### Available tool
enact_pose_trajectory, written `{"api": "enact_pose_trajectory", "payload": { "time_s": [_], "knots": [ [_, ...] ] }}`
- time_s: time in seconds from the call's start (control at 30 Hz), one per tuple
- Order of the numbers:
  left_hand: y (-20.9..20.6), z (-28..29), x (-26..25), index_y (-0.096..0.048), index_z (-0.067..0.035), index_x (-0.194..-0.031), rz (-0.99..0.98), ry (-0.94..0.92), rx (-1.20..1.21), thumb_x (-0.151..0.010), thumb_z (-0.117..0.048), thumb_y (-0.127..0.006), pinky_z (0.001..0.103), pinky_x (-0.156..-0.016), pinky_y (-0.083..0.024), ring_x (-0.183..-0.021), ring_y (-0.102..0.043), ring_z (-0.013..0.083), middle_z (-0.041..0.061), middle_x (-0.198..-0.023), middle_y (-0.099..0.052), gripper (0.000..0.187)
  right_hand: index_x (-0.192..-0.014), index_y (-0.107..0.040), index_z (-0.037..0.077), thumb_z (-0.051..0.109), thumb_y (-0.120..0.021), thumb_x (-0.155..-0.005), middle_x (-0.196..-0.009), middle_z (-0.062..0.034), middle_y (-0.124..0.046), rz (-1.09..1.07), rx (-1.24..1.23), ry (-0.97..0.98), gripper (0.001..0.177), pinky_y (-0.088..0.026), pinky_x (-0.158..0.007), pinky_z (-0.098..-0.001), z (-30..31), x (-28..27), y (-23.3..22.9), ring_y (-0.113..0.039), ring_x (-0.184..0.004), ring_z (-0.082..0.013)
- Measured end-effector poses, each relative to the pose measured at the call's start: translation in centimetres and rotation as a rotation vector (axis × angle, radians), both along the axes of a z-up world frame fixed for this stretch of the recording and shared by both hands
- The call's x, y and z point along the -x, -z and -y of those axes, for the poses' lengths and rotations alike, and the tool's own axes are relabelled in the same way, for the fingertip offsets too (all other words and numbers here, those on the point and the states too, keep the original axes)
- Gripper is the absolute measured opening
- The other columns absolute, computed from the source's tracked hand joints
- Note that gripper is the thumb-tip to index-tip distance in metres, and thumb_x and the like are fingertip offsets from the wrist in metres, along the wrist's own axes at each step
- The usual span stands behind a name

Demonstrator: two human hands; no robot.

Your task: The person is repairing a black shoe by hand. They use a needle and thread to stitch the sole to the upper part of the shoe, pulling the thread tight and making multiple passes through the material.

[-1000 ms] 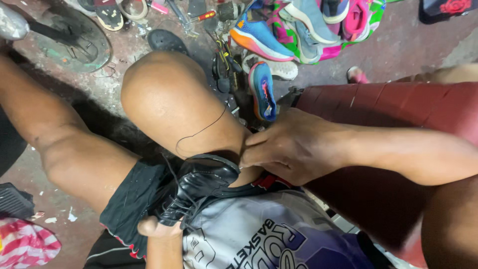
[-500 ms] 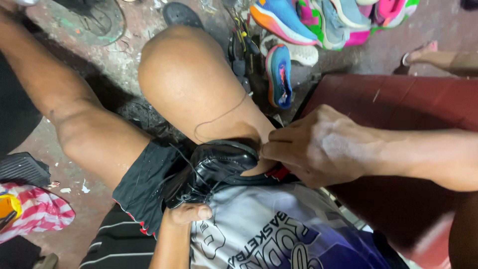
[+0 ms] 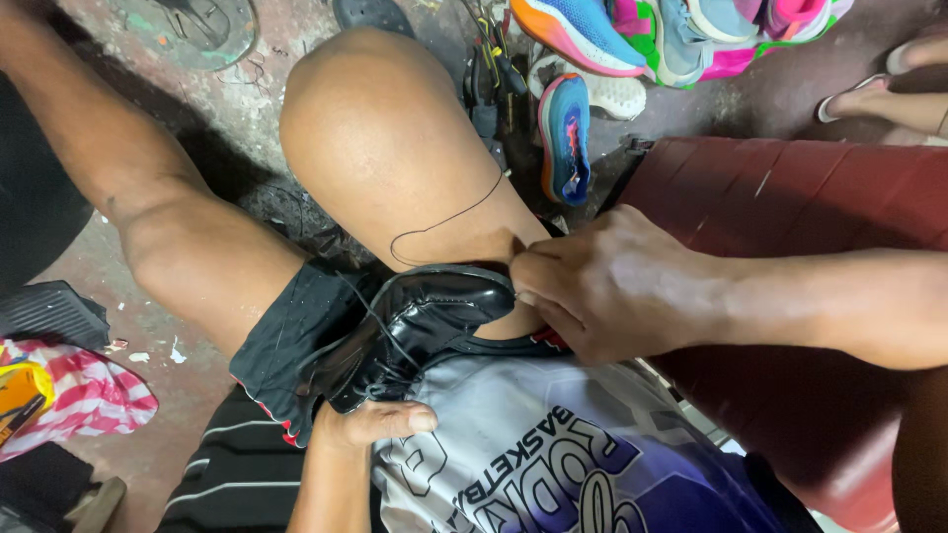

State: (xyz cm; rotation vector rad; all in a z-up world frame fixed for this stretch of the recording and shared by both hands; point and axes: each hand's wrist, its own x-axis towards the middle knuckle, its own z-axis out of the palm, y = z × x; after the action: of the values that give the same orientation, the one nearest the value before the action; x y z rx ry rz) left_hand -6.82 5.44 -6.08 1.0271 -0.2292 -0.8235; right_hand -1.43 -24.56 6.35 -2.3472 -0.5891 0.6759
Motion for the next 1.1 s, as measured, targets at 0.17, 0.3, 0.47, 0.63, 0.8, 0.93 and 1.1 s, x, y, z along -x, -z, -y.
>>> {"api": "enact_pose_trajectory", "payload": {
  "time_s": [0.17, 0.3, 0.47, 0.63, 0.8, 0.93, 1.1],
  "knots": [
    [0.0, -0.8, 0.1, -0.047, 0.011, -0.148, -0.161, -0.039, 0.040, -0.069, -0.017, -0.091, 0.045, -0.118, -0.043, -0.134, -0.056, 0.0320, 0.020, -0.142, -0.061, 0.094, -0.078, -0.059, 0.007, 0.011, -0.068, -0.081, -0.070, -0.0093, -0.068, -0.093, 0.027, 0.050, 0.010, -0.050, -0.050, -0.0459, -0.8, -0.4, -0.1, -0.067, -0.058, -0.0331],
    [1.1, -1.9, 0.9, -0.046, 0.012, -0.147, -0.232, -0.156, 0.115, -0.071, -0.019, -0.090, 0.046, -0.119, -0.041, -0.135, -0.055, 0.0336, 0.022, -0.143, -0.059, 0.093, -0.082, -0.061, 0.008, 0.008, -0.063, -0.084, -0.073, -0.0089, -0.068, -0.049, -0.055, -0.013, 0.002, -0.051, -0.053, -0.0455, -1.2, -1.5, -0.7, -0.068, -0.062, -0.0321],
    [5.0, -2.5, 1.3, -0.045, 0.014, -0.147, -0.348, -0.399, 0.272, -0.073, -0.022, -0.088, 0.047, -0.120, -0.039, -0.136, -0.054, 0.0355, 0.024, -0.145, -0.057, 0.093, -0.090, -0.062, 0.010, 0.008, -0.062, -0.088, -0.080, -0.0089, -0.068, 0.049, -0.174, -0.040, 0.003, -0.054, -0.059, -0.0435, -1.4, -2.8, -1.2, -0.069, -0.071, -0.0310],
    [8.8, -3.0, 3.7, -0.045, 0.016, -0.146, -0.423, -0.564, 0.306, -0.075, -0.024, -0.087, 0.048, -0.121, -0.037, -0.136, -0.052, 0.0375, 0.026, -0.146, -0.055, 0.092, -0.103, -0.067, 0.012, 0.012, -0.064, -0.091, -0.080, -0.0067, -0.068, 0.015, -0.246, -0.062, 0.012, -0.053, -0.063, -0.0436, -1.0, -4.0, -1.3, -0.069, -0.072, -0.0311],
    [11.6, -2.7, 6.7, -0.044, 0.018, -0.146, -0.490, -0.700, 0.245, -0.077, -0.027, -0.086, 0.050, -0.123, -0.034, -0.137, -0.051, 0.0395, 0.028, -0.148, -0.053, 0.093, -0.100, -0.065, 0.009, 0.007, -0.065, -0.083, -0.085, -0.0088, -0.069, 0.101, -0.148, -0.131, 0.017, -0.052, -0.053, -0.0418, -0.6, -3.9, -1.0, -0.070, -0.071, -0.0306],
    [11.2, -3.5, 7.7, -0.043, 0.019, -0.146, -0.483, -0.636, 0.230, -0.078, -0.029, -0.086, 0.050, -0.124, -0.033, -0.139, -0.050, 0.0401, 0.028, -0.149, -0.052, 0.093, -0.092, -0.063, 0.007, 0.003, -0.065, -0.078, -0.082, -0.0074, -0.069, 0.088, -0.025, -0.183, 0.015, -0.052, -0.047, -0.0401, -0.3, -3.4, -0.1, -0.069, -0.062, -0.0285],
    [9.8, -3.5, 7.0, -0.042, 0.017, -0.148, -0.437, -0.377, 0.370, -0.078, -0.031, -0.088, 0.050, -0.126, -0.032, -0.143, -0.049, 0.0388, 0.026, -0.151, -0.052, 0.097, -0.097, -0.064, 0.007, 0.006, -0.061, -0.084, -0.078, -0.0090, -0.067, 0.051, -0.070, -0.151, 0.013, -0.054, -0.050, -0.0412, -0.3, -2.9, 1.0, -0.069, -0.062, -0.0292]
  ]
}}
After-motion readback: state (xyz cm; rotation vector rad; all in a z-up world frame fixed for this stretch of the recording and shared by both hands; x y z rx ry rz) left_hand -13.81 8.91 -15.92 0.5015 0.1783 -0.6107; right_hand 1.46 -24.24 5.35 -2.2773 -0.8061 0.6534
